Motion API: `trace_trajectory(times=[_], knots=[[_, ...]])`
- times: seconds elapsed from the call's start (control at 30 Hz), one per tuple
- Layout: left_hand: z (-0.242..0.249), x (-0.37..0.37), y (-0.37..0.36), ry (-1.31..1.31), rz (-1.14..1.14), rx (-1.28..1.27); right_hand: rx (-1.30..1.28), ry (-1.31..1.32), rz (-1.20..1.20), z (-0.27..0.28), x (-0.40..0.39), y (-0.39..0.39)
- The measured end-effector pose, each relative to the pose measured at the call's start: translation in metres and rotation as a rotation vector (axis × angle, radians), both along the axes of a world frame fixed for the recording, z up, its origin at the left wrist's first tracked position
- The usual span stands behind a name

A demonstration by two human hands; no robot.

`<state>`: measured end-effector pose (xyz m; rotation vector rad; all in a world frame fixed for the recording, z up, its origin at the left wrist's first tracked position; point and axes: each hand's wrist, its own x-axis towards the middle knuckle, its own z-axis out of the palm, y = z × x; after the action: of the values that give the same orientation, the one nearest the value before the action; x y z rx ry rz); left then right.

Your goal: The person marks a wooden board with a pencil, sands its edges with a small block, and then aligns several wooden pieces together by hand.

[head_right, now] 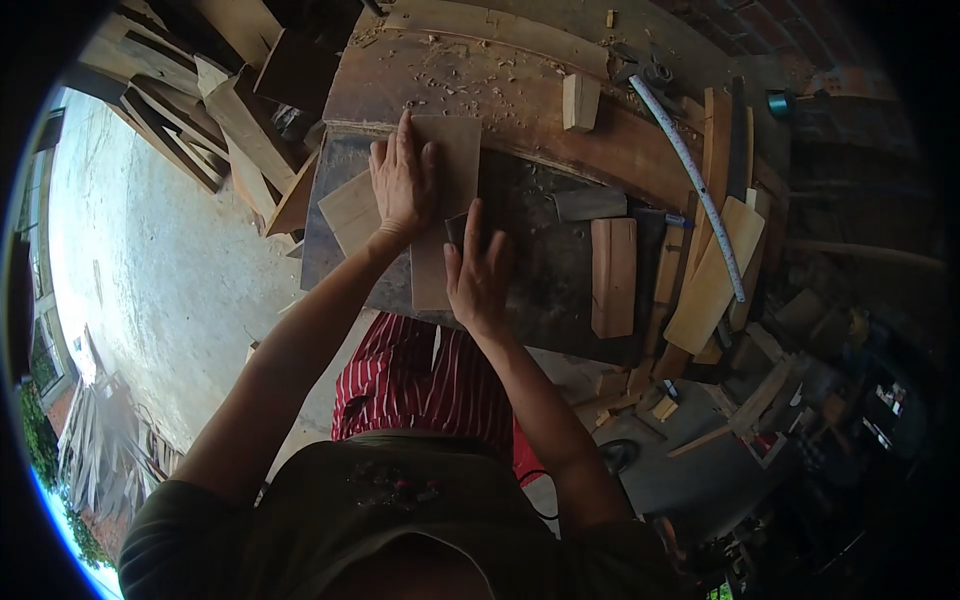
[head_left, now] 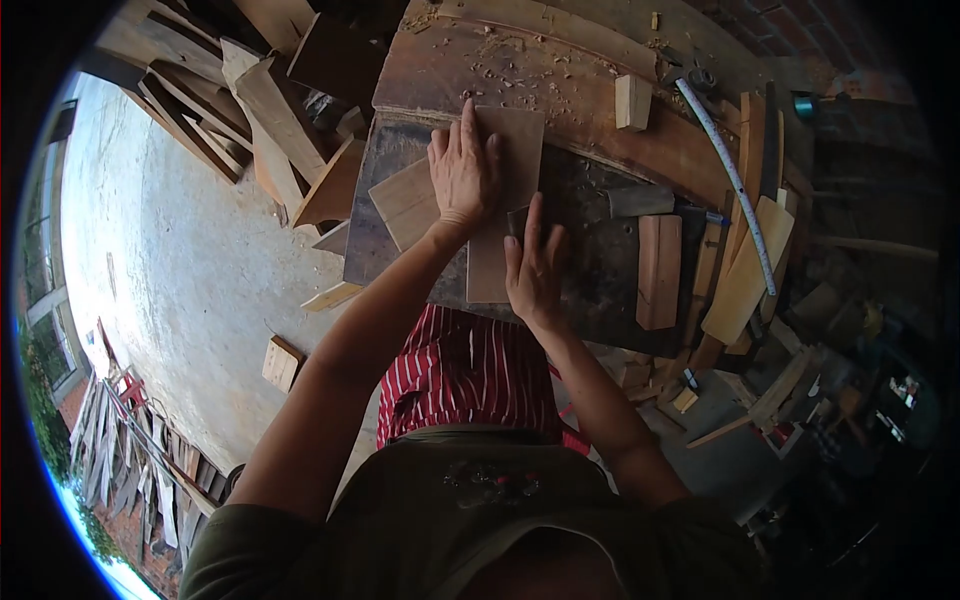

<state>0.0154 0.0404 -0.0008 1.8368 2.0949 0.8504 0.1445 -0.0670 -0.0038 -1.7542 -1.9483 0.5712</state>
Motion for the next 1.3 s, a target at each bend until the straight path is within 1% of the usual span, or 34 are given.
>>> trace_trajectory(times=[0.07,0.1,0.17,0.23,0.27,0.3,0.33,0.37,0.4,0.43,0.47,0.53,0.57,0.63,0.67,0.73,0.8,0.83,0.87,0.93,0.97,1.03,1.07,1.1,1.2,1.23,1.3], knots=[[-0.006,0.000,0.000,0.007,-0.066,0.061,-0.067,0.055,-0.058,0.000,-0.002,0.002],[-0.006,0.000,0.003,0.008,-0.068,0.057,0.000,0.062,-0.078,0.000,-0.004,0.023],[-0.004,-0.001,0.001,0.003,-0.072,0.048,0.114,-0.051,-0.172,0.011,-0.017,0.090],[-0.010,0.000,0.000,0.008,-0.056,0.068,0.150,-0.168,-0.156,0.019,-0.020,0.129],[-0.011,0.001,0.001,0.004,-0.030,0.102,0.150,-0.167,-0.163,0.018,-0.020,0.124],[-0.004,0.001,0.000,0.030,-0.066,0.030,0.145,-0.104,-0.189,0.013,-0.018,0.112],[-0.002,0.000,-0.003,0.025,-0.075,0.032,0.145,-0.041,-0.219,0.011,-0.017,0.097],[0.000,0.001,-0.002,0.019,-0.072,0.028,0.076,-0.087,-0.174,0.015,-0.013,0.065],[0.000,0.002,-0.001,0.012,-0.063,0.025,0.043,-0.046,-0.133,0.009,-0.010,0.032],[-0.003,0.002,-0.001,0.015,-0.059,0.049,-0.078,-0.057,-0.108,0.009,-0.007,0.003],[-0.002,0.000,0.000,0.016,-0.061,0.051,-0.076,-0.055,-0.110,0.006,-0.007,0.002],[-0.001,-0.002,-0.001,-0.022,-0.103,-0.003,-0.003,0.035,-0.123,0.007,-0.009,0.004],[-0.003,-0.001,0.001,-0.018,-0.112,-0.001,0.053,-0.014,-0.138,0.004,-0.007,0.030],[-0.008,-0.002,0.001,0.008,-0.107,0.082,0.215,-0.043,-0.194,0.001,-0.008,0.103],[-0.008,-0.002,-0.001,0.016,-0.121,0.072,0.155,0.010,-0.162,0.006,-0.004,0.129],[-0.006,0.002,0.000,0.017,-0.069,0.079,0.130,0.073,-0.142,-0.001,-0.001,0.138],[-0.006,0.003,-0.002,0.029,-0.066,0.080,0.155,0.145,-0.177,-0.007,-0.006,0.093],[-0.007,0.003,0.000,0.047,-0.044,0.083,-0.022,0.030,-0.180,0.006,-0.006,0.055],[-0.008,0.003,0.002,0.047,-0.045,0.085,0.186,0.088,-0.187,-0.012,-0.008,0.021],[-0.010,0.002,0.000,0.038,-0.065,0.117,-0.043,0.213,-0.184,-0.002,-0.005,-0.015],[-0.011,0.002,-0.004,0.039,-0.072,0.109,-0.050,0.214,-0.191,-0.008,-0.005,-0.009],[-0.008,0.002,-0.001,0.010,-0.086,0.106,0.167,0.075,-0.226,-0.010,-0.007,0.050],[-0.009,0.002,0.003,0.014,-0.092,0.110,0.088,0.087,-0.231,0.007,-0.008,0.091],[-0.010,0.002,0.003,0.014,-0.069,0.108,-0.001,0.101,-0.238,0.022,-0.011,0.115],[-0.010,0.001,-0.001,0.009,-0.062,0.117,0.041,0.117,-0.258,0.024,-0.014,0.114],[-0.009,0.002,0.000,0.006,-0.062,0.138,0.152,0.090,-0.238,0.009,-0.015,0.093],[-0.011,0.004,0.001,0.000,-0.065,0.143,0.221,0.105,-0.217,-0.008,-0.008,0.030]])
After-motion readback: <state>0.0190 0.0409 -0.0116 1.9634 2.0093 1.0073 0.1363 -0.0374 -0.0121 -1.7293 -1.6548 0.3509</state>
